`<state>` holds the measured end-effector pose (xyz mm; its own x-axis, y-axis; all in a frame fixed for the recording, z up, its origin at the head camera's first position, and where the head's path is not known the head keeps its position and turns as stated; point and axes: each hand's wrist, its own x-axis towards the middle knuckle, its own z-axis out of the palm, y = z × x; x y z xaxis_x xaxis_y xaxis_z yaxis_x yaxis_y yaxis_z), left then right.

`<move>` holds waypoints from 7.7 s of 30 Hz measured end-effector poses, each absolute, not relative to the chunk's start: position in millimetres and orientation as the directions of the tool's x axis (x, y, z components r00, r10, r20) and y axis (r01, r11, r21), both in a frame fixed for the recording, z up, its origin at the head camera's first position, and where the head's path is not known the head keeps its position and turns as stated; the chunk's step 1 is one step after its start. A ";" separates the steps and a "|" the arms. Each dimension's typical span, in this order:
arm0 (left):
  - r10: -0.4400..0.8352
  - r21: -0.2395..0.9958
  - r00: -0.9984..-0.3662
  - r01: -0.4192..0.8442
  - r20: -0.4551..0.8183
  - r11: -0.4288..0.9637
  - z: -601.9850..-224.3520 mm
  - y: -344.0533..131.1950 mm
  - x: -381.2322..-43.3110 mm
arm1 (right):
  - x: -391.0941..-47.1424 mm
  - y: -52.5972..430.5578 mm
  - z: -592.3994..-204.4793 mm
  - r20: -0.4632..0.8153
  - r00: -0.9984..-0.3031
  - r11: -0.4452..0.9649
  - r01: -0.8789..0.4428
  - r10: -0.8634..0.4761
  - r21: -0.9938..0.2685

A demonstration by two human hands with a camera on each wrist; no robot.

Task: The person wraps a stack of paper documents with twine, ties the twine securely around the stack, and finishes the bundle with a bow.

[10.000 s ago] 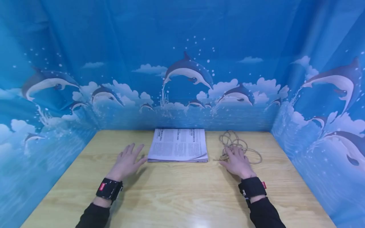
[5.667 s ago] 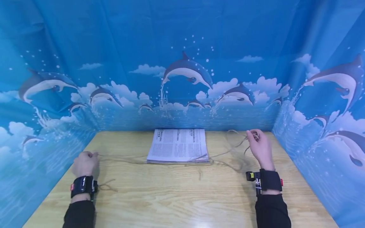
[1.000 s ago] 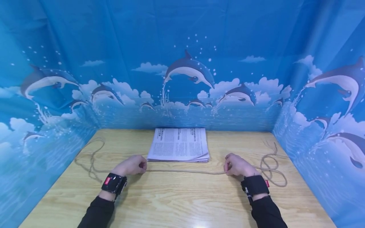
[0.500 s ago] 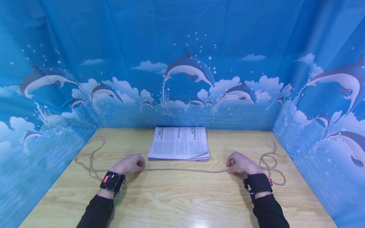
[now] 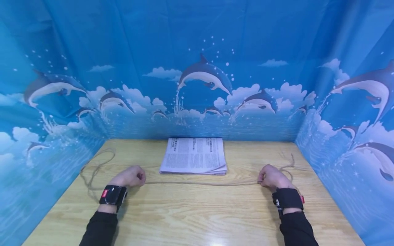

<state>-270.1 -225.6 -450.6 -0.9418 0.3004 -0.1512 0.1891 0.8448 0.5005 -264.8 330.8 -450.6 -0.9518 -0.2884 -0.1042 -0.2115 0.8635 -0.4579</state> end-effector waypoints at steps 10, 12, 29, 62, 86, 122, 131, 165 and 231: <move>0.255 0.505 -0.946 0.123 -0.202 0.854 -453.0 -219.1 -270.0 | -263.6 372.8 -448.6 -0.200 -0.974 0.888 -0.003 -0.107 -0.459; 0.249 0.505 -0.945 0.112 -0.211 0.856 -452.6 -216.6 -270.0 | -264.6 374.0 -447.5 -0.218 -0.967 0.881 -0.014 -0.132 -0.472; 0.113 0.545 -0.992 0.068 -0.048 0.836 -454.5 -183.5 -279.4 | -275.0 258.1 -440.4 -0.014 -0.909 0.734 -0.328 -0.417 -0.595; -0.010 0.576 -0.995 -0.066 -0.100 0.815 -456.3 -137.9 -303.5 | -308.8 190.1 -461.7 -0.205 -0.977 0.834 0.066 -0.057 -0.548; -0.054 0.660 -0.985 -0.151 -0.166 0.736 -466.3 -143.3 -306.0 | -303.8 186.8 -463.1 -0.147 -0.987 0.850 0.020 -0.067 -0.527; 0.107 0.944 -0.937 -0.330 -0.331 0.033 -474.4 -145.4 -322.0 | -308.0 188.4 -466.8 -0.149 -0.984 0.845 -0.001 -0.095 -0.534; 0.195 0.925 -0.927 -0.351 -0.320 -0.149 -475.5 -143.0 -322.8 | -306.3 187.2 -464.5 -0.151 -0.983 0.850 -0.010 -0.106 -0.527; 0.099 0.950 -0.953 -0.296 -0.286 -0.102 -477.7 -144.4 -318.6 | -305.3 188.5 -465.0 -0.139 -0.978 0.825 -0.050 -0.154 -0.562; 0.288 0.833 -0.934 -0.327 -0.212 -0.447 -470.3 -169.9 -323.1 | -313.7 207.3 -457.4 -0.209 -0.960 0.017 0.210 -0.185 -0.978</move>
<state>-323.1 -169.9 -470.3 -0.9340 0.2876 -0.2121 -0.3267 -0.4467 0.8329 -313.7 207.3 -457.4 -0.9603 -0.1847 -0.2091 0.2096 0.0174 -0.9776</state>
